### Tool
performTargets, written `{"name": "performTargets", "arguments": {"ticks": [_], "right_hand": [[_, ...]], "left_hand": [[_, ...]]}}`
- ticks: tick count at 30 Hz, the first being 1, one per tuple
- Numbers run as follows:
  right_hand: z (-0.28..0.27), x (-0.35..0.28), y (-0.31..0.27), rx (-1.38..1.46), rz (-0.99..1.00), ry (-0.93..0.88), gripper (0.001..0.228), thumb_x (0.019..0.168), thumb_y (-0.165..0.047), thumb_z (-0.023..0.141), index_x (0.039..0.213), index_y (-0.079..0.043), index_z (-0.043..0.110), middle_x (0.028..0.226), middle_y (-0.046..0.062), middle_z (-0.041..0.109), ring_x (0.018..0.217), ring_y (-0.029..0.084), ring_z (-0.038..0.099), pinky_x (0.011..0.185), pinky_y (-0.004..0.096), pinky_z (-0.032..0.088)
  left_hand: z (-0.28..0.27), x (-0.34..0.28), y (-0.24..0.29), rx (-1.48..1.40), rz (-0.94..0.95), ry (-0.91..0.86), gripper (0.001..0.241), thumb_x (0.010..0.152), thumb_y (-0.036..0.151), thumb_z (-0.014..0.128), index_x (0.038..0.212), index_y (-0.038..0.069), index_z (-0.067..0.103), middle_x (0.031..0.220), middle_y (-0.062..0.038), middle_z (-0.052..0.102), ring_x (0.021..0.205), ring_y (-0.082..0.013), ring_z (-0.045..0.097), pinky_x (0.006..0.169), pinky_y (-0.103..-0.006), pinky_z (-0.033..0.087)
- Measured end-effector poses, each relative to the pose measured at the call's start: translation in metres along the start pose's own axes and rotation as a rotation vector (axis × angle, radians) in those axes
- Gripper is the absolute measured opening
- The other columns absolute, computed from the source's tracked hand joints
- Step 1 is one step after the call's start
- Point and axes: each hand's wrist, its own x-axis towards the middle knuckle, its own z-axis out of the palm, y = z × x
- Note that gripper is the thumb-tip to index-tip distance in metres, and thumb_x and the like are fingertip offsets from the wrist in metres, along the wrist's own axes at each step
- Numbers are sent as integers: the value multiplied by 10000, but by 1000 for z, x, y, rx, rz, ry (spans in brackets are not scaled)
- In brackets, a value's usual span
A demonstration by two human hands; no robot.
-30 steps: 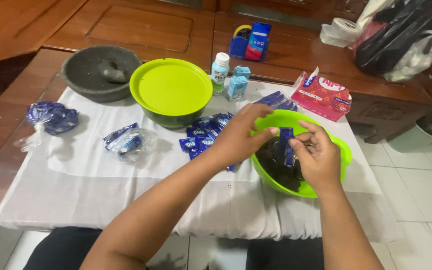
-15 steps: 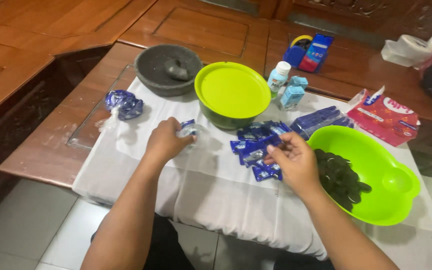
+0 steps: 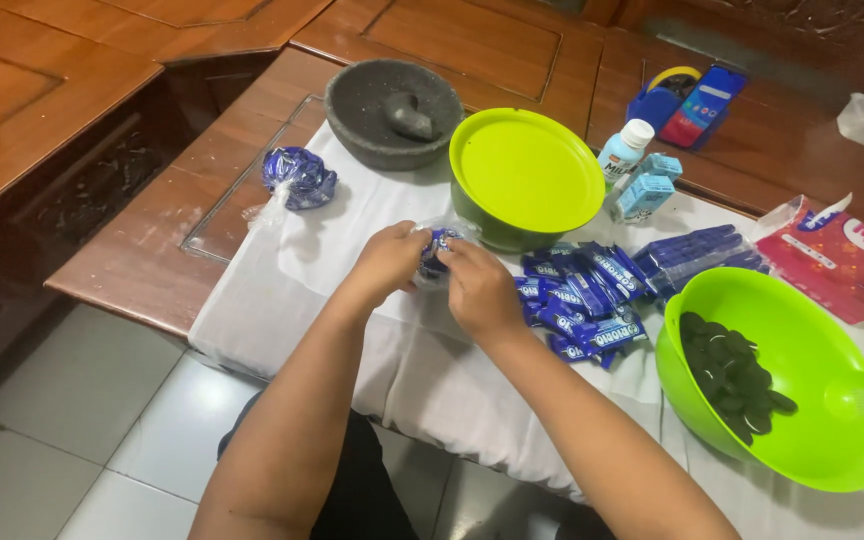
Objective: Unwrapping individual Oreo cookie packets and placing the cookies into a green plastic bowl
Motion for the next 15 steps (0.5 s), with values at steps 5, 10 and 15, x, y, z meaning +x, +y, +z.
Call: {"name": "performTargets", "arguments": {"ticks": [5,10,15], "right_hand": [[-14,10,-18,-118,-41,-363,371,850,-377,573,1134,-176,701,1189,24,668,1196,273,569,1013,482,426],[-15,16,-23,-241,35,-792,539,832,-399,724,1313,-177,629,1369,16,615,1342,273,427,1063,594,272],[14,-3,-5,-295,5,-790,343,908,-141,591,1235,-101,689,1254,59,687,1255,228,538,1117,605,203]], "left_hand": [[0,-1,-1,21,26,-41,593,950,348,554,1378,-61,583,1257,-352,605,1105,-487,673,692,-489,667],[-5,-24,8,327,193,-96,480,956,385,502,1190,33,729,1217,-269,699,1234,-483,607,1018,-590,502],[1,-17,1,402,334,-64,453,935,275,552,1299,31,668,1405,-167,619,1333,-410,553,1116,-547,450]]}}
